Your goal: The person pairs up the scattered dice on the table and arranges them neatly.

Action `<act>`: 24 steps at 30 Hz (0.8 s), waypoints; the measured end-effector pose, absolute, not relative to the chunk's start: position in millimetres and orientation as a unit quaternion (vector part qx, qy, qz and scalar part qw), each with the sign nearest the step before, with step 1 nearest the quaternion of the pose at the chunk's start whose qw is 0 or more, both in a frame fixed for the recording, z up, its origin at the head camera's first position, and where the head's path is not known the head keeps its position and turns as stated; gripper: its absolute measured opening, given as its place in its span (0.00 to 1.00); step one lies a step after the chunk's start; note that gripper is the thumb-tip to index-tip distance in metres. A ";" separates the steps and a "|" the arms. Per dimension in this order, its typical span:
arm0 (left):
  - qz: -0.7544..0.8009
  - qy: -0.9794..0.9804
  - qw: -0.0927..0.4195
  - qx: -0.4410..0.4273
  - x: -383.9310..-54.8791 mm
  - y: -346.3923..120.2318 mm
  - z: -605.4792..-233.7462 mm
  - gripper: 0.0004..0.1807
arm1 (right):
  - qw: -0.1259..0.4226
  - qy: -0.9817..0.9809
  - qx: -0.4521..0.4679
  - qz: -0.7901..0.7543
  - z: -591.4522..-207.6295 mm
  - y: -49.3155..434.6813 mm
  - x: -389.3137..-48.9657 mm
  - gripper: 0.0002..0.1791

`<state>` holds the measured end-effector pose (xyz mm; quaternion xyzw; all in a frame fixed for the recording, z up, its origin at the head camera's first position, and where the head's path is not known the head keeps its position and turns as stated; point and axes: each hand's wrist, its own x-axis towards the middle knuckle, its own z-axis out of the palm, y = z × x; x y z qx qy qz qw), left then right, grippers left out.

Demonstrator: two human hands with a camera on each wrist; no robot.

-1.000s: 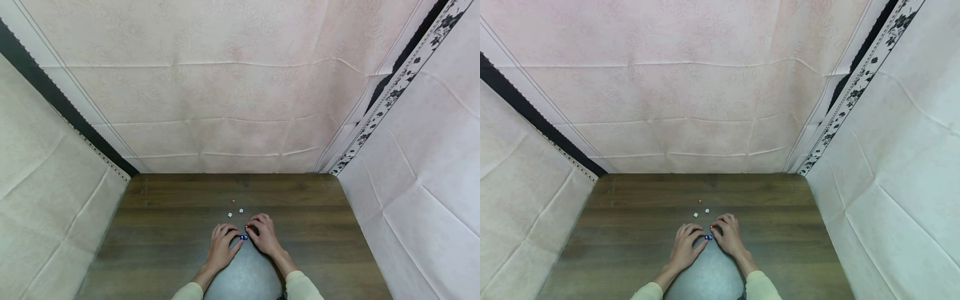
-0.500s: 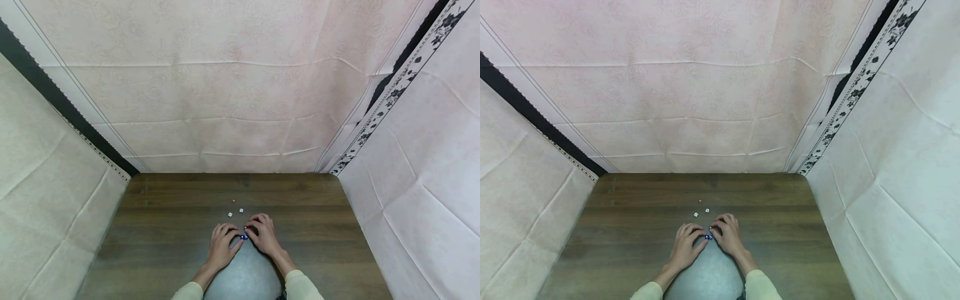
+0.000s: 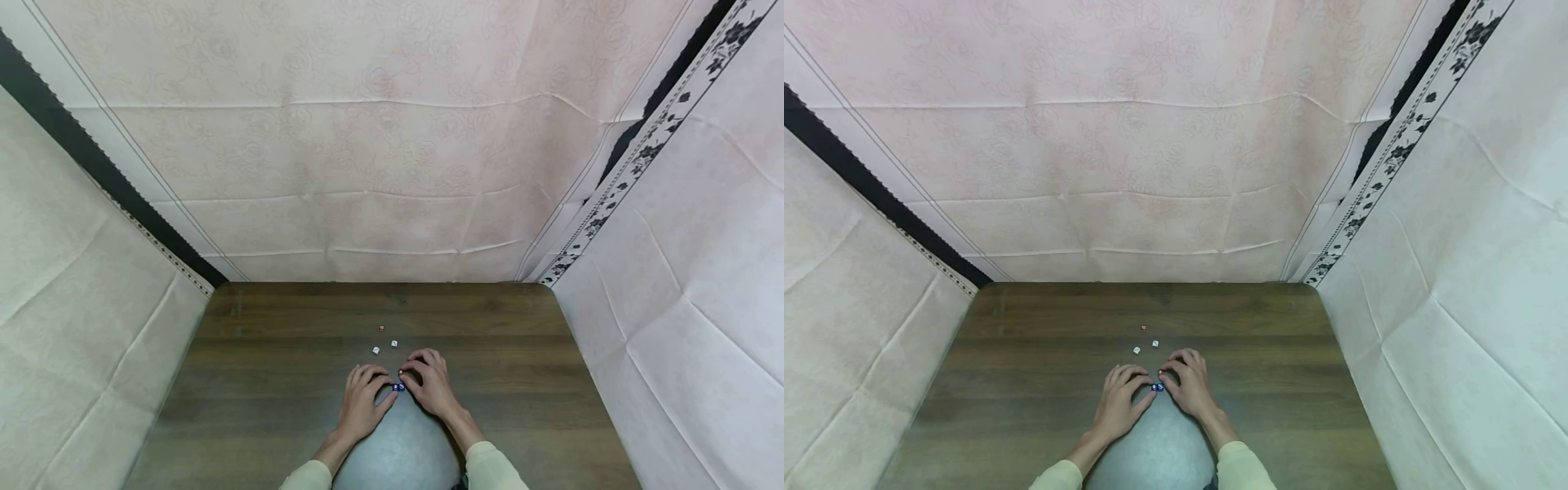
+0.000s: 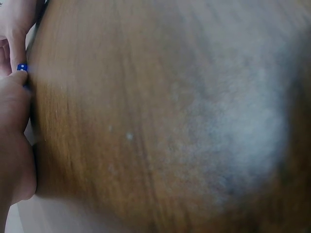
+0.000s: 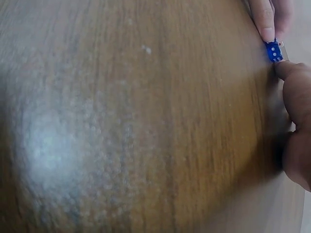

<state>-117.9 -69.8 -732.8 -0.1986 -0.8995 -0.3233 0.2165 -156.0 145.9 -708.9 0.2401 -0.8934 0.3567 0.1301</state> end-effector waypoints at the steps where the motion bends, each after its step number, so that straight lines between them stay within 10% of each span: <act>1: -0.324 -0.900 0.215 -0.198 -118.0 -69.7 -732.6 0.12 | 0.128 -0.894 0.238 0.357 -709.4 146.1 -155.9 0.06; 24: -0.395 -0.882 0.176 -0.190 -116.6 -74.4 -721.0 0.15 | 0.139 -0.891 0.232 0.365 -711.9 146.4 -155.4 0.08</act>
